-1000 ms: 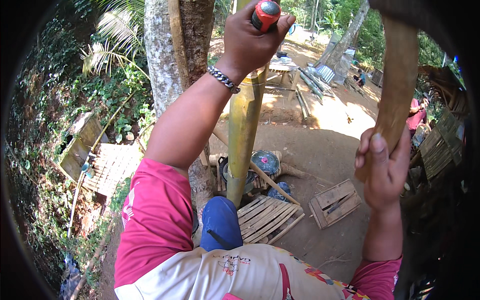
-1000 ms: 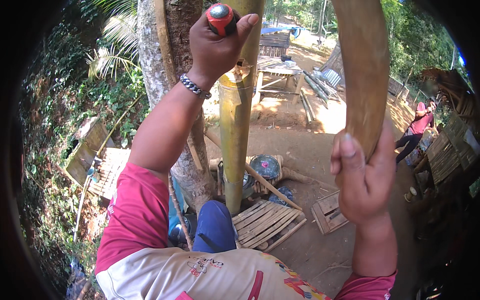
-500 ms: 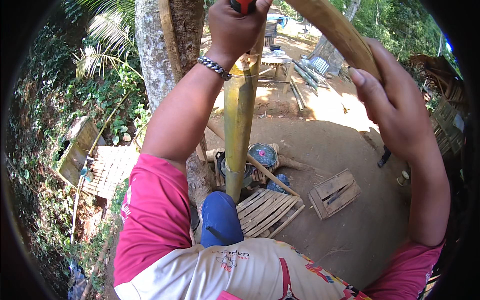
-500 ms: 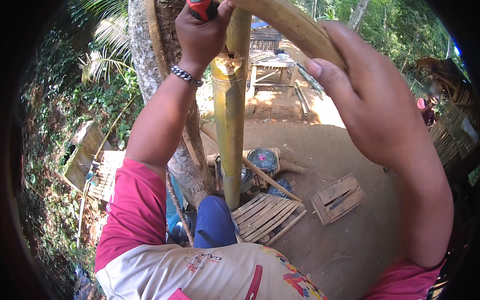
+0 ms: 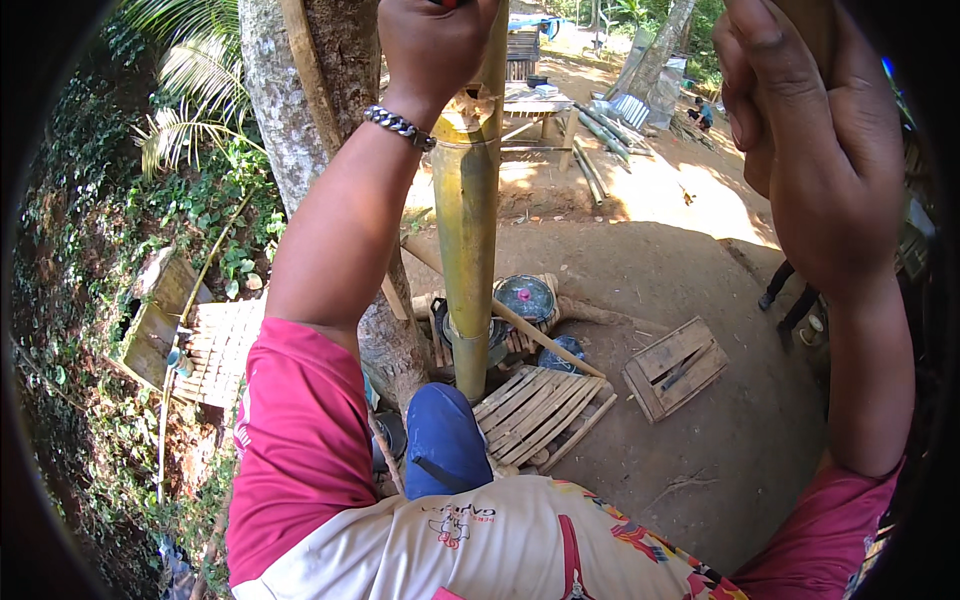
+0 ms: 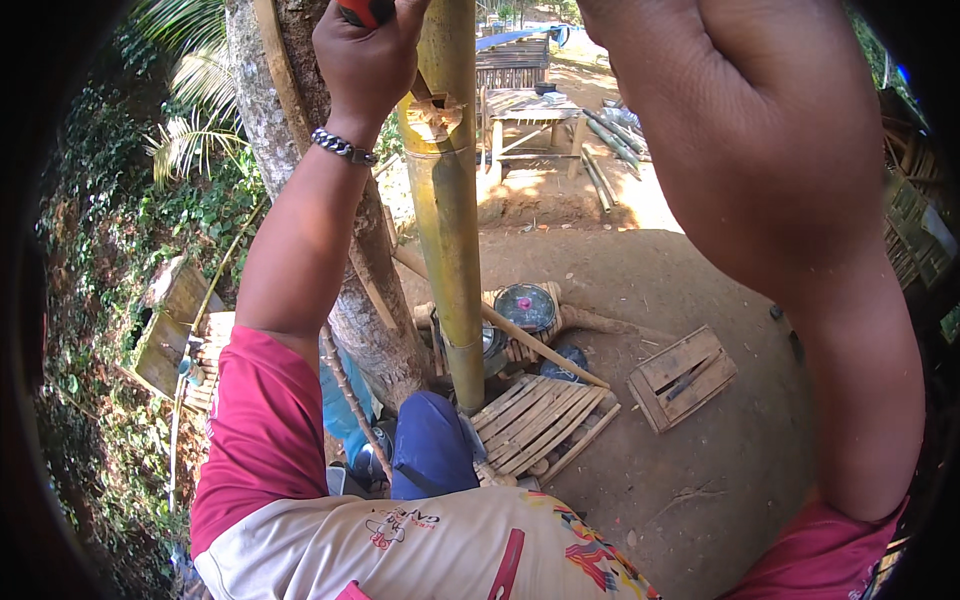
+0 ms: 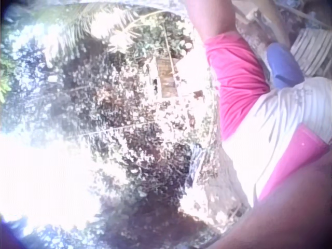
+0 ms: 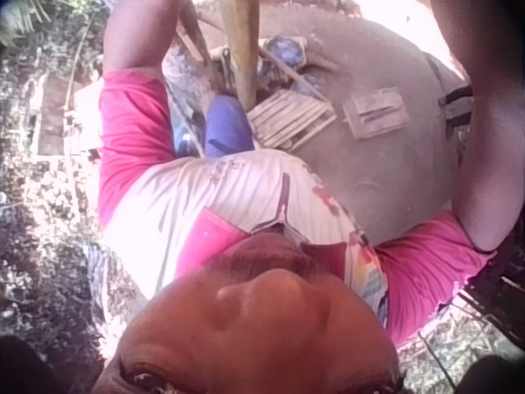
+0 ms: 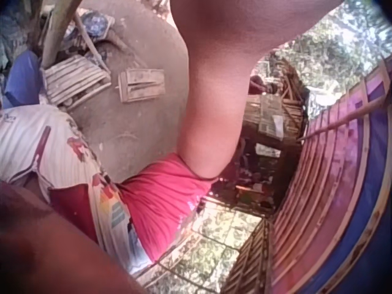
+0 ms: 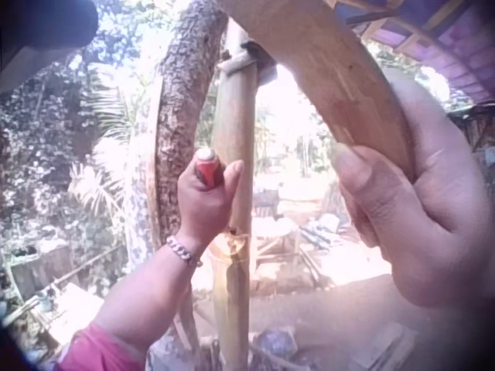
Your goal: The person uses a chisel and a wooden mallet to carve a hole into a vertical bamboo pole. They repeatedly strike the chisel to remove material and occasionally clear debris from the opening.
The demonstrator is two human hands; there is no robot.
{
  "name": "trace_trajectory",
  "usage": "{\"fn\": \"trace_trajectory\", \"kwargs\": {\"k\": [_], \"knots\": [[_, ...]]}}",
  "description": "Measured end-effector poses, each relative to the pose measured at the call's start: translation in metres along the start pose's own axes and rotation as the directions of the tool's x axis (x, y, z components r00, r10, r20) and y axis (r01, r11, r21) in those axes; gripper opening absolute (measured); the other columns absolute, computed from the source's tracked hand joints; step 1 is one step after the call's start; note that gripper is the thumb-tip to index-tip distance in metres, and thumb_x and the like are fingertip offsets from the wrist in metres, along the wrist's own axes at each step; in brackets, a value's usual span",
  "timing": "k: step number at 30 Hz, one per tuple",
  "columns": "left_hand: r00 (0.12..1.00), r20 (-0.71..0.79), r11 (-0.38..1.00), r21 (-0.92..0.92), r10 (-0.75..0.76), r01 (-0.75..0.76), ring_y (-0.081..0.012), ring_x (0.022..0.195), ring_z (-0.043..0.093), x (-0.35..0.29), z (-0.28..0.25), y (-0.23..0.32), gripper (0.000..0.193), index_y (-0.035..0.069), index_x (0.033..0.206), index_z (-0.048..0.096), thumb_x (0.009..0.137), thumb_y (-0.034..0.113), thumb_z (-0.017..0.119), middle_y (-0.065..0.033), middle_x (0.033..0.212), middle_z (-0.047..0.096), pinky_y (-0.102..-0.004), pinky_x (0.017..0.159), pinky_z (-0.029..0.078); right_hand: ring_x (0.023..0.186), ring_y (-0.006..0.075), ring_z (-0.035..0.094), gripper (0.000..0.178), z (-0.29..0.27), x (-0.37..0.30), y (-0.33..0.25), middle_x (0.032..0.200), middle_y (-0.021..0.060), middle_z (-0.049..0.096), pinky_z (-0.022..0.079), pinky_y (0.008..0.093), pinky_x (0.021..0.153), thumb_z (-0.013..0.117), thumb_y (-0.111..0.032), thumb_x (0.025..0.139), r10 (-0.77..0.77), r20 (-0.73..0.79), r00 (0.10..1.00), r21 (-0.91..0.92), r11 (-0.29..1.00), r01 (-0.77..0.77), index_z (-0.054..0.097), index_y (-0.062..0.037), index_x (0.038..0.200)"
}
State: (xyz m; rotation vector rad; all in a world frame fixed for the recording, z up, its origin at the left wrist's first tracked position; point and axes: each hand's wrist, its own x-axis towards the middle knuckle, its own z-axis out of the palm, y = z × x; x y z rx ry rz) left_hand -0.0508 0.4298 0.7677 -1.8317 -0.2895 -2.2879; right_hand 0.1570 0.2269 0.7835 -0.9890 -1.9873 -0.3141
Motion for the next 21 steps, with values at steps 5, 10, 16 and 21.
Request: {"fn": "trace_trajectory", "kwargs": {"k": [5, 10, 16, 21], "knots": [[1.0, 0.021, 0.993, 0.121, -0.017, 0.015, -0.0062, 0.061, 0.041, 0.001, 0.004, 0.001, 0.032, 0.007, 0.076, 0.052, 0.091, 0.015, 0.08, 0.0035, 0.063, 0.046, -0.0274, 0.055, 0.039, 0.072, 0.0199, 0.058, 0.042, 0.002, 0.007, -0.03, 0.085, 0.0059, 0.058, 0.052, 0.0349, 0.068, 0.056, -0.022, 0.106, -0.026, 0.016, 1.0, -0.324, 0.946, 0.03, 0.045, -0.0054, 0.143], [1.0, -0.013, 0.996, 0.091, -0.01, 0.011, -0.0083, 0.06, 0.041, 0.005, 0.003, -0.001, 0.032, 0.007, 0.075, 0.053, 0.09, 0.017, 0.08, 0.0011, 0.062, 0.047, -0.0298, 0.055, 0.039, 0.069, 0.0184, 0.058, 0.036, 0.003, 0.024, 0.012, 0.083, 0.0073, 0.057, 0.051, 0.0359, 0.067, 0.056, -0.022, 0.105, -0.255, -0.141, 0.957, -0.158, 0.96, 0.232, 0.049, -0.0006, 0.133], [0.999, 0.032, 0.995, 0.088, -0.039, 0.036, -0.006, 0.06, 0.042, 0.008, 0.0, 0.0, 0.029, 0.006, 0.077, 0.054, 0.091, 0.013, 0.079, 0.0032, 0.063, 0.049, -0.028, 0.054, 0.039, 0.064, 0.0149, 0.054, 0.029, -0.013, 0.025, -0.033, 0.079, 0.0058, 0.055, 0.049, 0.0345, 0.061, 0.053, -0.018, 0.105, -0.005, -0.026, 1.0, 0.011, 1.0, 0.005, 0.05, 0.0012, 0.126], [0.999, 0.013, 0.998, 0.043, -0.046, 0.045, -0.0059, 0.06, 0.043, 0.009, 0.007, -0.003, 0.029, 0.007, 0.077, 0.054, 0.092, 0.012, 0.078, 0.004, 0.063, 0.049, -0.0278, 0.054, 0.039, 0.063, 0.0178, 0.054, 0.031, -0.005, 0.015, -0.021, 0.078, 0.0075, 0.054, 0.048, 0.0369, 0.063, 0.052, -0.018, 0.105, -0.111, 0.107, 0.988, -0.547, 0.823, 0.151, 0.049, 0.001, 0.129]]}}
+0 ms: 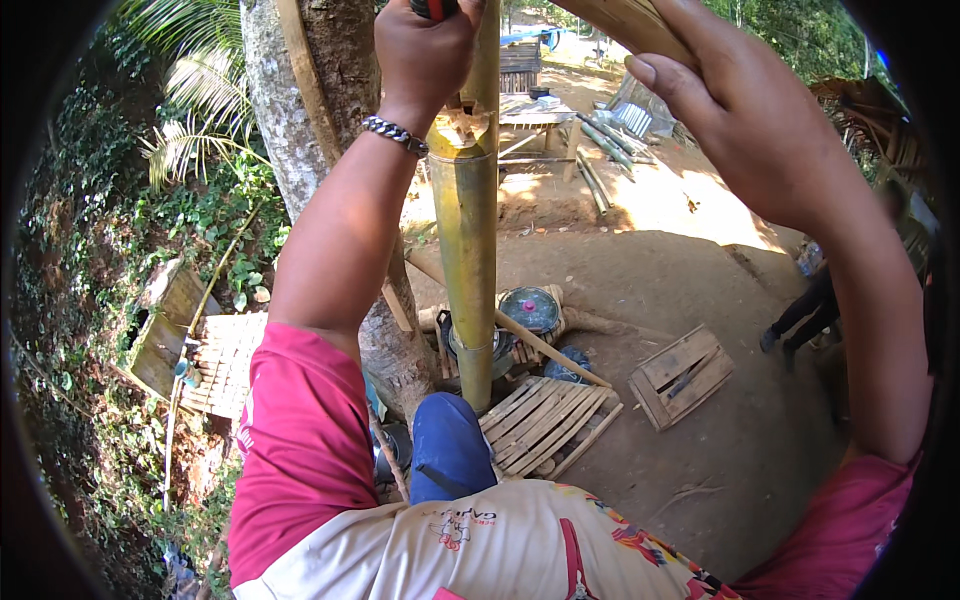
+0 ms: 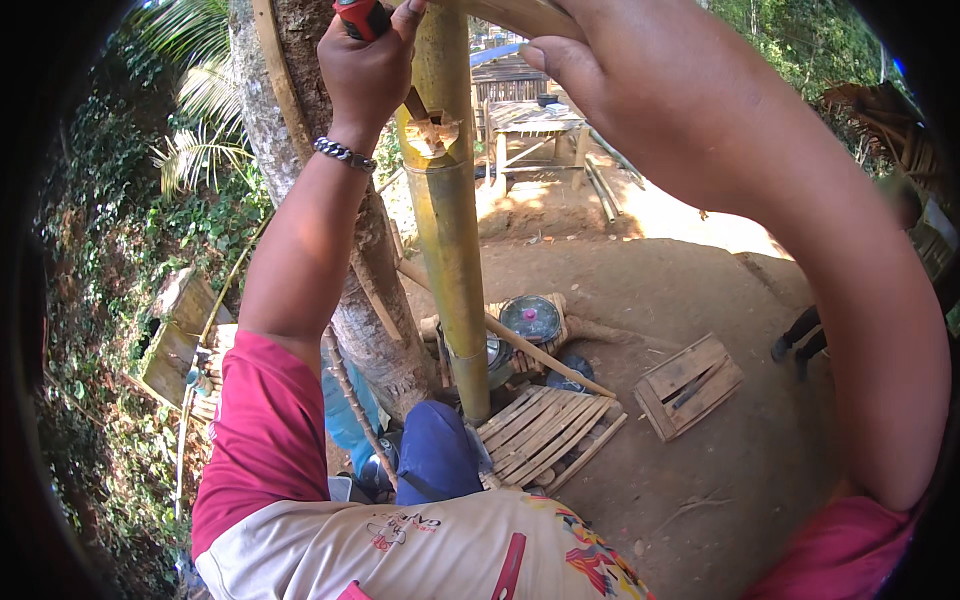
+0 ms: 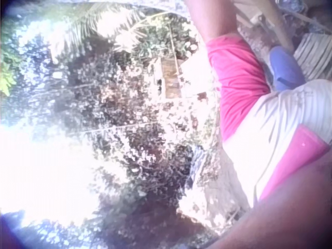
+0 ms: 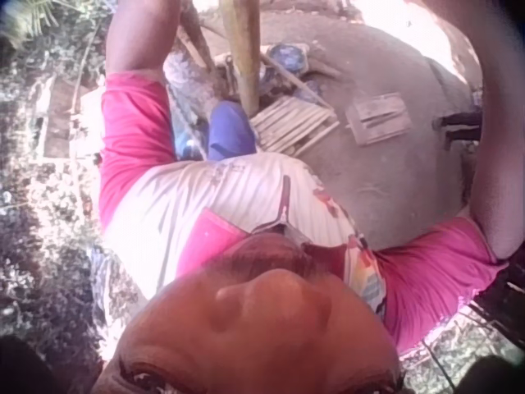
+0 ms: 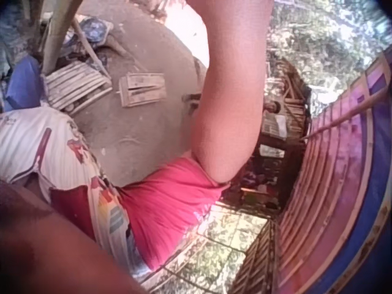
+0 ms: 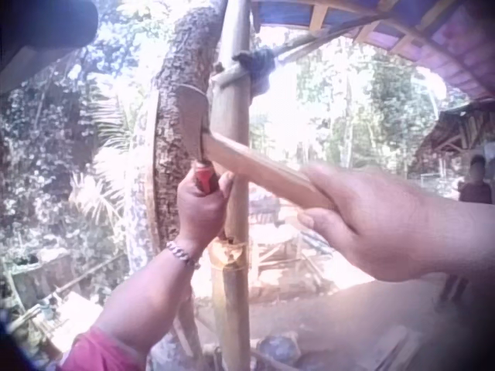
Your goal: The person uses a chisel and a wooden mallet to carve a hole into a vertical bamboo pole. They repeatedly strike the chisel to remove material and occasionally clear debris from the opening.
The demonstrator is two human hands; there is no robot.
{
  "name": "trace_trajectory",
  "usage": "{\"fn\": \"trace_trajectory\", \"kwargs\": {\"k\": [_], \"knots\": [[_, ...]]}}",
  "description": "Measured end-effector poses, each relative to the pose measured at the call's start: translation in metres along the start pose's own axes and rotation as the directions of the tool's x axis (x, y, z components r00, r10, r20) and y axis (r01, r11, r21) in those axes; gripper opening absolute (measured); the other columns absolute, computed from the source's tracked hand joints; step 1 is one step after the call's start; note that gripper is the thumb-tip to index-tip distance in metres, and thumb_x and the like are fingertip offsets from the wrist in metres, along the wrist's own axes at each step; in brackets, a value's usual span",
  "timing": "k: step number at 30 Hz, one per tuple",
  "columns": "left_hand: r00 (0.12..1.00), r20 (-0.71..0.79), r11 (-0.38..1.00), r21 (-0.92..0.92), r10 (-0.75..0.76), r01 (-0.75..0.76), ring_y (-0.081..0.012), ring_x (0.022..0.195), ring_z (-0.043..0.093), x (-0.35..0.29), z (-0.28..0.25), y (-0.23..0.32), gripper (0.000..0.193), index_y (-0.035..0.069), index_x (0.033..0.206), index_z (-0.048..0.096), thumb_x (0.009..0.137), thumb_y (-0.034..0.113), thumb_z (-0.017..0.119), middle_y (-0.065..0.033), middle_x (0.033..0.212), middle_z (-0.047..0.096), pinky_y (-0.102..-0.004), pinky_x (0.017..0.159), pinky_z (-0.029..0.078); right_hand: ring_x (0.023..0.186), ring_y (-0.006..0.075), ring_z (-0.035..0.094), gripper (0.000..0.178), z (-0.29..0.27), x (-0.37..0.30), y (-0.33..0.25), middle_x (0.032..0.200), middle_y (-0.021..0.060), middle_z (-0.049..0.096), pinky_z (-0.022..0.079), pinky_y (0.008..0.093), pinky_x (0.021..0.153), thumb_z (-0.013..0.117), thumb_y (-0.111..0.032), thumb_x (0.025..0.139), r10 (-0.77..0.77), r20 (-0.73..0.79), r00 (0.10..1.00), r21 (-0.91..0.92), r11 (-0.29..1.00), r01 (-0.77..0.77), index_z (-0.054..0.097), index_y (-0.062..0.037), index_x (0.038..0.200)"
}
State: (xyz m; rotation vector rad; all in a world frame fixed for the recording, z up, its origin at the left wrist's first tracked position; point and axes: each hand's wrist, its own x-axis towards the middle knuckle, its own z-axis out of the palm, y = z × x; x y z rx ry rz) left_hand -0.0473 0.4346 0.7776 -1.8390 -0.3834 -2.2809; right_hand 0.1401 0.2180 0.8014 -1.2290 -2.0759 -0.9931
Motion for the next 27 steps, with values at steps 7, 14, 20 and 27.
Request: {"fn": "trace_trajectory", "kwargs": {"k": [7, 14, 20, 27], "knots": [[1.0, -0.007, 1.0, 0.017, 0.018, -0.018, -0.0083, 0.06, 0.048, 0.004, -0.005, -0.003, 0.026, 0.005, 0.078, 0.058, 0.09, 0.013, 0.079, 0.0005, 0.064, 0.054, -0.0298, 0.056, 0.043, 0.063, 0.0219, 0.057, 0.026, -0.006, 0.01, 0.003, 0.074, 0.01, 0.056, 0.048, 0.0395, 0.062, 0.052, -0.017, 0.104, 0.028, -0.053, 0.998, 0.286, 0.958, -0.012, 0.051, 0.0002, 0.122], [0.999, -0.04, 0.996, 0.091, 0.0, 0.004, -0.0125, 0.058, 0.05, 0.003, -0.005, -0.007, 0.025, 0.004, 0.08, 0.058, 0.089, 0.014, 0.079, -0.0034, 0.063, 0.054, -0.0325, 0.057, 0.044, 0.068, 0.0257, 0.06, 0.024, -0.001, 0.026, -0.01, 0.076, 0.0127, 0.058, 0.049, 0.0439, 0.067, 0.052, -0.015, 0.103, 0.142, -0.032, 0.989, 0.285, 0.95, -0.127, 0.051, -0.0003, 0.122], [0.999, 0.046, 0.993, 0.115, 0.0, -0.006, -0.0054, 0.058, 0.057, -0.017, -0.009, -0.058, 0.025, 0.005, 0.083, 0.062, 0.092, 0.019, 0.081, 0.0031, 0.066, 0.061, -0.0212, 0.054, 0.044, 0.068, 0.0225, 0.06, 0.025, 0.006, 0.024, 0.003, 0.078, 0.0115, 0.059, 0.05, 0.039, 0.064, 0.053, -0.016, 0.104, -0.032, -0.061, 0.998, 0.297, 0.954, 0.049, 0.051, -0.0011, 0.124], [0.965, -0.096, 0.903, -0.386, -0.242, 0.188, -0.0048, 0.044, 0.046, 0.028, -0.061, 0.016, 0.027, 0.013, 0.078, 0.056, 0.093, 0.016, 0.078, 0.0052, 0.057, 0.051, -0.0227, 0.041, 0.034, 0.066, 0.0086, 0.052, 0.037, 0.058, -0.028, 0.055, 0.08, 0.0029, 0.057, 0.044, 0.0269, 0.059, 0.055, -0.025, 0.107, 0.231, -0.215, 0.949, 0.566, 0.821, -0.072, 0.051, -0.0013, 0.136]]}}
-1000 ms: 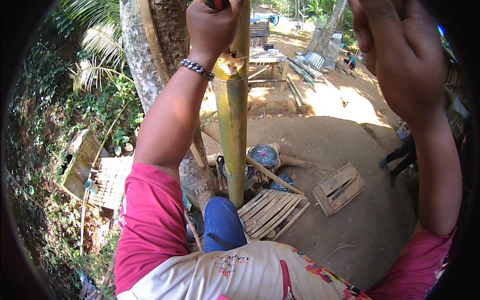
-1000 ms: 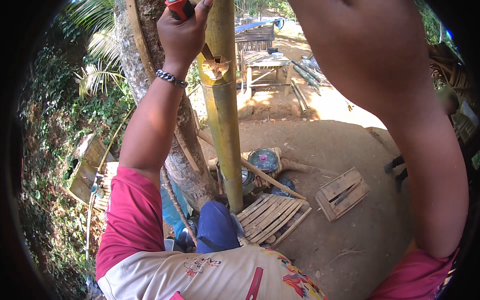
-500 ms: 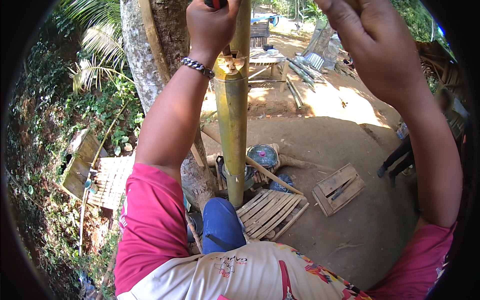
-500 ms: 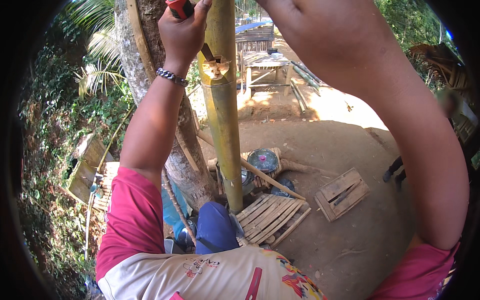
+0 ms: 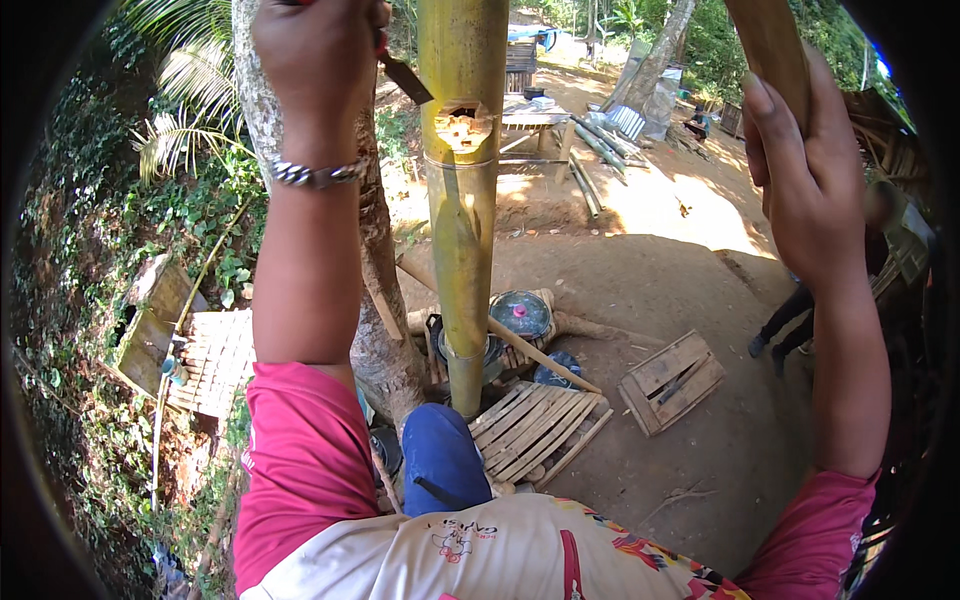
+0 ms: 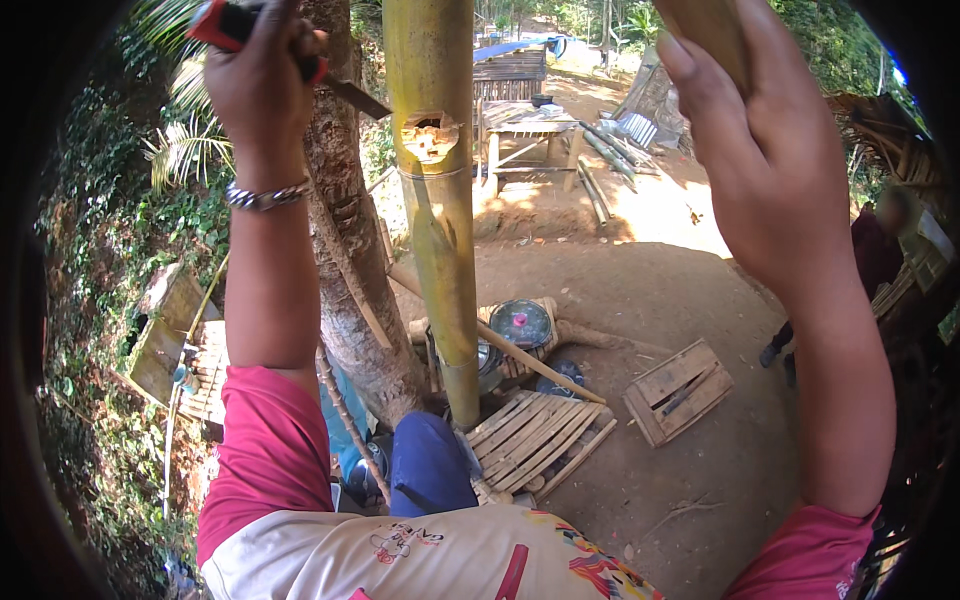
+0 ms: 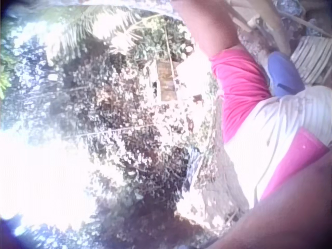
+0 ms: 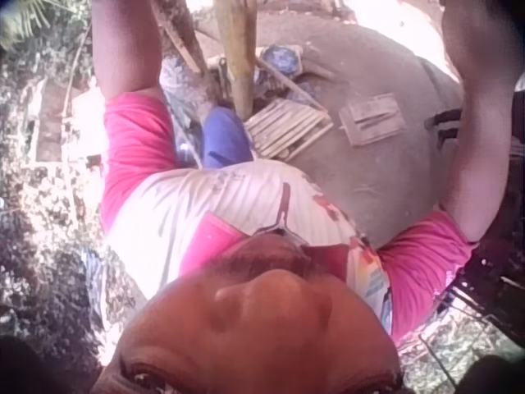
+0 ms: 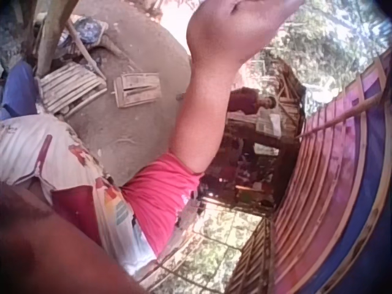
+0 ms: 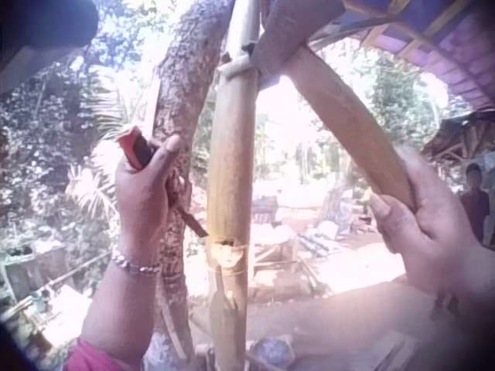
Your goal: The person uses a chisel and a wooden mallet to carve a hole into a vertical bamboo pole. They repeatedly strike the chisel to remove material and occasionally clear debris from the opening.
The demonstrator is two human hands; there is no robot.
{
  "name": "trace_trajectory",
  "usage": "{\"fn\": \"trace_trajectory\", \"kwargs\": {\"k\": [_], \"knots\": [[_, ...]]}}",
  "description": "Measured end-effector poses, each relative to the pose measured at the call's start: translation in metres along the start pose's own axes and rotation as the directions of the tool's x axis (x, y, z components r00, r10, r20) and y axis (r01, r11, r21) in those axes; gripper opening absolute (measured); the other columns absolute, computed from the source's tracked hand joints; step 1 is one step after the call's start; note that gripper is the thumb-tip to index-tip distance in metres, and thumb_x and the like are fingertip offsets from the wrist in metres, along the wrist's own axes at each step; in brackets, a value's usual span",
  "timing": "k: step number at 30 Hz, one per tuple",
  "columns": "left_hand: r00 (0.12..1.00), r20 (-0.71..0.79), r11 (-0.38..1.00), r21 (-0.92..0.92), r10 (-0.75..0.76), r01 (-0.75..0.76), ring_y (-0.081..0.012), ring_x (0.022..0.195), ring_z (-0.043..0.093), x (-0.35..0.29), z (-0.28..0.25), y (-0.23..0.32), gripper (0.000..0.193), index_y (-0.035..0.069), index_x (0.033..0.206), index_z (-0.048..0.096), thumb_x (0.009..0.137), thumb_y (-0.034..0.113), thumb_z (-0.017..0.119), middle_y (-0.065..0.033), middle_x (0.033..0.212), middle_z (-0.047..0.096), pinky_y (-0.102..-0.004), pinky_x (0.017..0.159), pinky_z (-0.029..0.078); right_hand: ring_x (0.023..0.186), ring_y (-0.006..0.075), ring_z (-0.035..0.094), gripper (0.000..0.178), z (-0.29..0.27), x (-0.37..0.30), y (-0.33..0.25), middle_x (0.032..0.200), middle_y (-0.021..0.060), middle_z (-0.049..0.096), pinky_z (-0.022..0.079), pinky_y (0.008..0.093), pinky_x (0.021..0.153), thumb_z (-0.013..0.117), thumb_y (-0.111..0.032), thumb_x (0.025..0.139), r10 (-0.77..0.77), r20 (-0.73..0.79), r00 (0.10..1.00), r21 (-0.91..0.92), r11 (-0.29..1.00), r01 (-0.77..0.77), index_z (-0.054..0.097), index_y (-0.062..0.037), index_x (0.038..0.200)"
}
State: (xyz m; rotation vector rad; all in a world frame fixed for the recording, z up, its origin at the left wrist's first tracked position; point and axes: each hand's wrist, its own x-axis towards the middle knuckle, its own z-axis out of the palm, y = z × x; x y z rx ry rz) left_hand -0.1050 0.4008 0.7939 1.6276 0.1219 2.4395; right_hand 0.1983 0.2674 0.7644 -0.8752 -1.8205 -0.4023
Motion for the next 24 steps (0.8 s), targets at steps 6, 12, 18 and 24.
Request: {"fn": "trace_trajectory", "kwargs": {"k": [6, 12, 18, 24], "knots": [[0.966, 0.245, 0.992, 0.118, -0.078, 0.05, -0.0075, 0.054, 0.054, -0.038, -0.045, 0.031, 0.016, 0.001, 0.093, 0.065, 0.093, 0.014, 0.075, -0.0012, 0.07, 0.062, -0.0247, 0.049, 0.04, 0.061, 0.0047, 0.049, 0.028, 0.019, -0.134, 0.046, 0.075, -0.0017, 0.052, 0.041, 0.0221, 0.054, 0.051, -0.021, 0.108, 0.512, -0.053, 0.857, 0.231, 0.841, -0.489, 0.05, -0.0023, 0.13], [0.63, 0.542, 0.542, 0.811, -0.556, -0.22, -0.0286, 0.085, 0.076, -0.097, -0.042, -0.025, 0.037, 0.005, 0.118, 0.073, 0.086, 0.023, 0.081, -0.0201, 0.093, 0.075, -0.0369, 0.078, 0.058, 0.06, 0.0065, 0.049, 0.039, 0.076, -0.388, 0.072, 0.081, 0.0005, 0.054, 0.044, 0.0236, 0.051, 0.052, -0.014, 0.107, 0.929, 0.197, 0.313, 0.373, 0.224, -0.9, 0.041, -0.0065, 0.144], [0.677, 0.455, 0.311, 0.89, -0.578, -0.333, -0.0427, 0.091, 0.07, -0.117, -0.044, -0.08, 0.069, 0.013, 0.147, 0.047, 0.084, 0.022, 0.075, -0.0236, 0.094, 0.072, -0.0509, 0.081, 0.055, 0.07, 0.0245, 0.067, 0.029, 0.063, -0.576, 0.001, 0.085, 0.0141, 0.065, 0.053, 0.0401, 0.062, 0.06, -0.017, 0.099, 0.931, 0.226, -0.287, -0.245, -0.231, -0.942, 0.054, -0.0058, 0.126], [0.712, 0.501, 0.276, 0.865, -0.492, -0.419, -0.041, 0.091, 0.07, -0.115, -0.037, -0.086, 0.067, 0.012, 0.14, 0.051, 0.079, 0.018, 0.077, -0.0223, 0.092, 0.071, -0.0501, 0.081, 0.056, 0.079, 0.0321, 0.069, 0.03, 0.058, -0.691, -0.008, 0.091, 0.0195, 0.066, 0.053, 0.045, 0.069, 0.061, -0.019, 0.097, 0.902, 0.22, -0.372, -0.519, -0.215, -0.827, 0.055, -0.0034, 0.122]]}}
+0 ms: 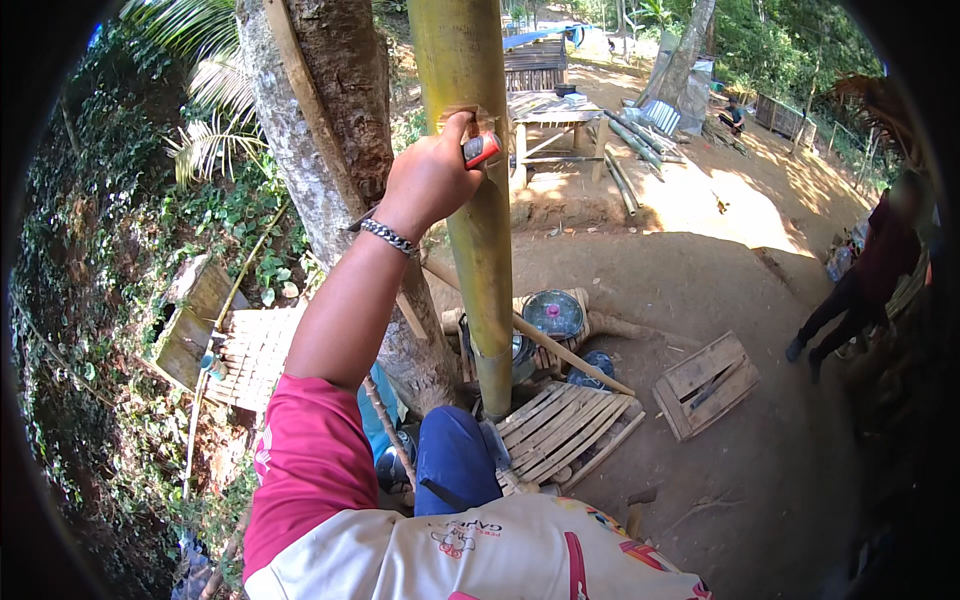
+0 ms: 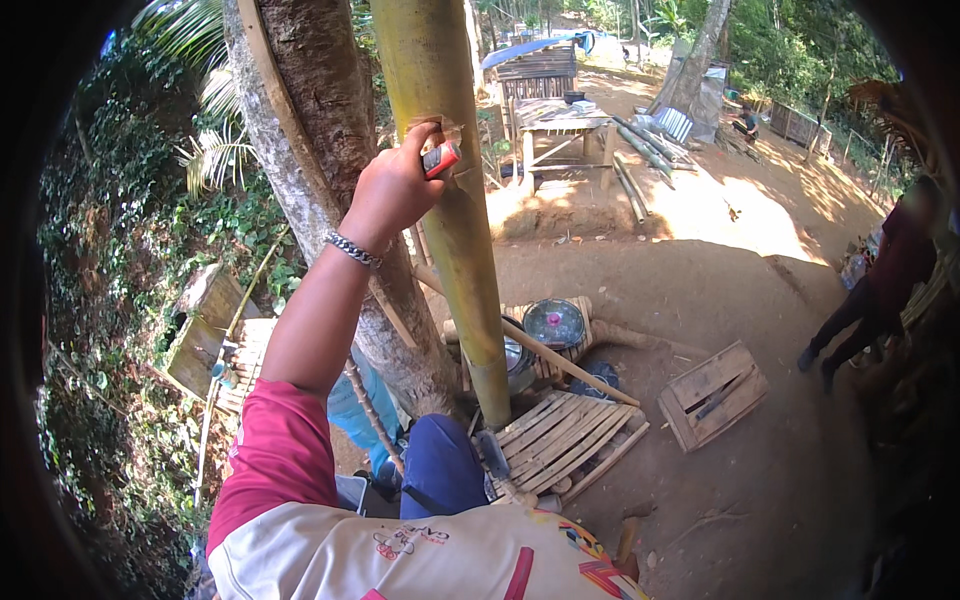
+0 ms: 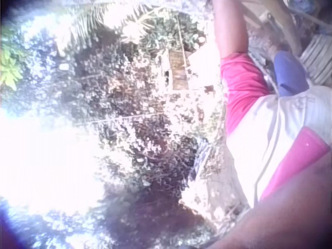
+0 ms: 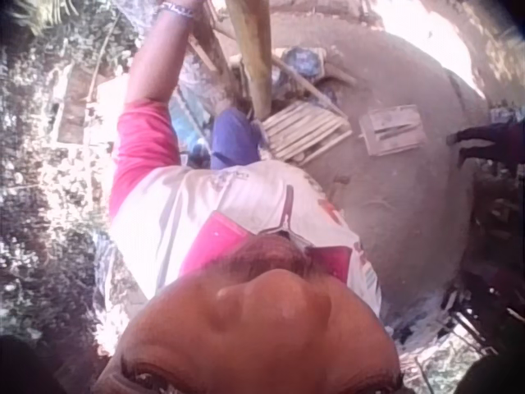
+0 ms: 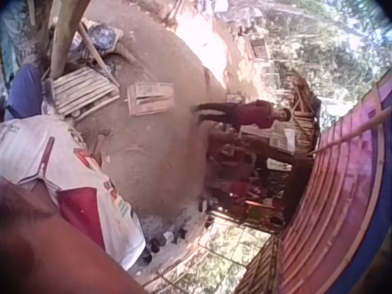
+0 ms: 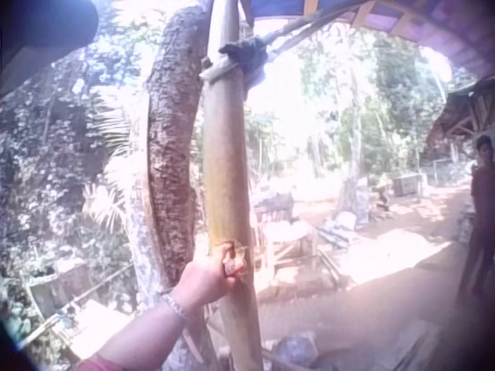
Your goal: The person uses a chisel and a wooden mallet to carve a hole into a vertical bamboo pole. They repeatedly strike the chisel to remove material and occasionally clear debris from the opening.
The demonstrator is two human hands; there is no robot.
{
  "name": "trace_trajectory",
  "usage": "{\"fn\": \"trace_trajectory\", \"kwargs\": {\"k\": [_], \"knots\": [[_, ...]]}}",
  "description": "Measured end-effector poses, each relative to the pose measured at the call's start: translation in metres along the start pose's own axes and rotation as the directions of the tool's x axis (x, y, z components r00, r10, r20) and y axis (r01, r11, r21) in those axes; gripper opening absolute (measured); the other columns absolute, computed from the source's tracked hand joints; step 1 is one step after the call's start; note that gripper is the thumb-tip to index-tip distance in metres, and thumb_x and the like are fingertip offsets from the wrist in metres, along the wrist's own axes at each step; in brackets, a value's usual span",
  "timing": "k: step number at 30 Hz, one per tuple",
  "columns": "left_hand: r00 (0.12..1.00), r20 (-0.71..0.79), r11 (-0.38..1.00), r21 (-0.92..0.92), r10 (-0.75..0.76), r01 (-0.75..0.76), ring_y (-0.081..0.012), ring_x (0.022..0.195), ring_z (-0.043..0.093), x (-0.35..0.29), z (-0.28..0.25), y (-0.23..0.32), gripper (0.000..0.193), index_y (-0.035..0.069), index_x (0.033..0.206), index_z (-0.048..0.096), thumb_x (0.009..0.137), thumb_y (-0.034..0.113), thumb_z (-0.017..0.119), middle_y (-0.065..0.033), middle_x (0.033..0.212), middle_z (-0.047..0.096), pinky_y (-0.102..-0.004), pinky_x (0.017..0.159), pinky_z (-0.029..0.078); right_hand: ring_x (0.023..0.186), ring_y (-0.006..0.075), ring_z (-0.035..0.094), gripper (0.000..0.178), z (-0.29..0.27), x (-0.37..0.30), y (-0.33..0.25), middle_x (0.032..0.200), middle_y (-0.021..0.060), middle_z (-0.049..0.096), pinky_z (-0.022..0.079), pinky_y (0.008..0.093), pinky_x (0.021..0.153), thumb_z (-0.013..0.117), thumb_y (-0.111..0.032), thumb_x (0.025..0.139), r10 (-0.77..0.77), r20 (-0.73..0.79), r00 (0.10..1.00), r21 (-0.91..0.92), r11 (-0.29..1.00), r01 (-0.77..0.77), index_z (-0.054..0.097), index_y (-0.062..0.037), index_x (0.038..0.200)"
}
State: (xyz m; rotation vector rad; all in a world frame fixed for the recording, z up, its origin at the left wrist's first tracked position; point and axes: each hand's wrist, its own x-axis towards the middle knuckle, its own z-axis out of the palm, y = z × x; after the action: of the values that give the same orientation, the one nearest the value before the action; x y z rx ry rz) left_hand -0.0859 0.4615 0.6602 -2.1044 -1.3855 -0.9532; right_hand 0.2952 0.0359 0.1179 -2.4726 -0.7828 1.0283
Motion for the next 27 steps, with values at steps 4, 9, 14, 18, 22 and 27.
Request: {"fn": "trace_trajectory", "kwargs": {"k": [4, 9, 14, 18, 22, 27], "knots": [[1.0, -0.005, 0.999, 0.033, 0.016, -0.016, -0.0408, 0.091, 0.07, 0.007, -0.007, 0.0, 0.062, 0.014, 0.135, 0.054, 0.078, 0.018, 0.077, -0.0209, 0.092, 0.071, -0.0503, 0.082, 0.056, 0.086, 0.0372, 0.07, 0.03, 0.011, 0.028, 0.026, 0.094, 0.023, 0.068, 0.053, 0.0482, 0.074, 0.062, -0.02, 0.096, -0.028, 0.043, 0.999, -0.102, 0.994, 0.032, 0.056, -0.0018, 0.119], [0.999, -0.042, 1.0, 0.009, 0.009, -0.009, -0.0408, 0.092, 0.07, 0.011, 0.0, 0.007, 0.057, 0.014, 0.134, 0.058, 0.08, 0.018, 0.076, -0.0222, 0.096, 0.072, -0.0498, 0.081, 0.057, 0.078, 0.0366, 0.07, 0.028, 0.008, 0.049, 0.006, 0.091, 0.0211, 0.067, 0.054, 0.0496, 0.067, 0.062, -0.022, 0.097, -0.11, 0.077, 0.991, -0.036, 0.993, 0.113, 0.056, -0.0029, 0.116], [0.985, 0.157, 0.992, -0.093, -0.069, 0.085, -0.0388, 0.092, 0.071, -0.031, -0.026, 0.045, 0.048, 0.025, 0.135, 0.063, 0.09, 0.029, 0.076, -0.0181, 0.099, 0.075, -0.0469, 0.08, 0.058, 0.058, 0.0253, 0.061, 0.023, -0.025, 0.014, -0.071, 0.079, 0.0116, 0.059, 0.049, 0.0452, 0.049, 0.06, -0.022, 0.1, -0.024, 0.128, 0.991, 0.154, 0.988, 0.004, 0.053, -0.0062, 0.115], [0.914, 0.288, 0.935, -0.291, 0.286, -0.201, -0.0347, 0.088, 0.071, -0.089, -0.036, 0.092, 0.033, 0.014, 0.118, 0.064, 0.088, 0.024, 0.074, -0.0123, 0.097, 0.072, -0.0443, 0.075, 0.056, 0.067, 0.0354, 0.068, 0.031, 0.006, 0.059, -0.03, 0.087, 0.0193, 0.066, 0.053, 0.049, 0.06, 0.066, -0.025, 0.096, -0.215, 0.127, 0.968, 0.024, 0.977, 0.213, 0.055, -0.0048, 0.117], [0.847, 0.148, 0.803, -0.435, 0.51, -0.407, -0.0345, 0.089, 0.068, -0.084, -0.042, 0.136, 0.028, 0.014, 0.115, 0.064, 0.088, 0.018, 0.071, -0.0111, 0.096, 0.065, -0.046, 0.073, 0.053, 0.092, 0.0462, 0.07, 0.042, 0.068, 0.141, 0.056, 0.104, 0.0304, 0.069, 0.053, 0.0517, 0.077, 0.071, -0.029, 0.09, -0.315, 0.21, 0.925, -0.182, 0.917, 0.354, 0.061, 0.0016, 0.117], [0.712, -0.079, 0.634, -0.395, 0.697, -0.665, -0.032, 0.094, 0.064, -0.06, -0.059, 0.187, 0.028, 0.014, 0.113, 0.063, 0.086, 0.014, 0.07, -0.0091, 0.099, 0.061, -0.0445, 0.077, 0.051, 0.1, 0.0463, 0.069, 0.043, 0.043, 0.139, 0.052, 0.107, 0.0315, 0.069, 0.052, 0.0513, 0.082, 0.071, -0.029, 0.09, -0.275, 0.308, 0.911, -0.155, 0.93, 0.334, 0.063, 0.0041, 0.116]]}}
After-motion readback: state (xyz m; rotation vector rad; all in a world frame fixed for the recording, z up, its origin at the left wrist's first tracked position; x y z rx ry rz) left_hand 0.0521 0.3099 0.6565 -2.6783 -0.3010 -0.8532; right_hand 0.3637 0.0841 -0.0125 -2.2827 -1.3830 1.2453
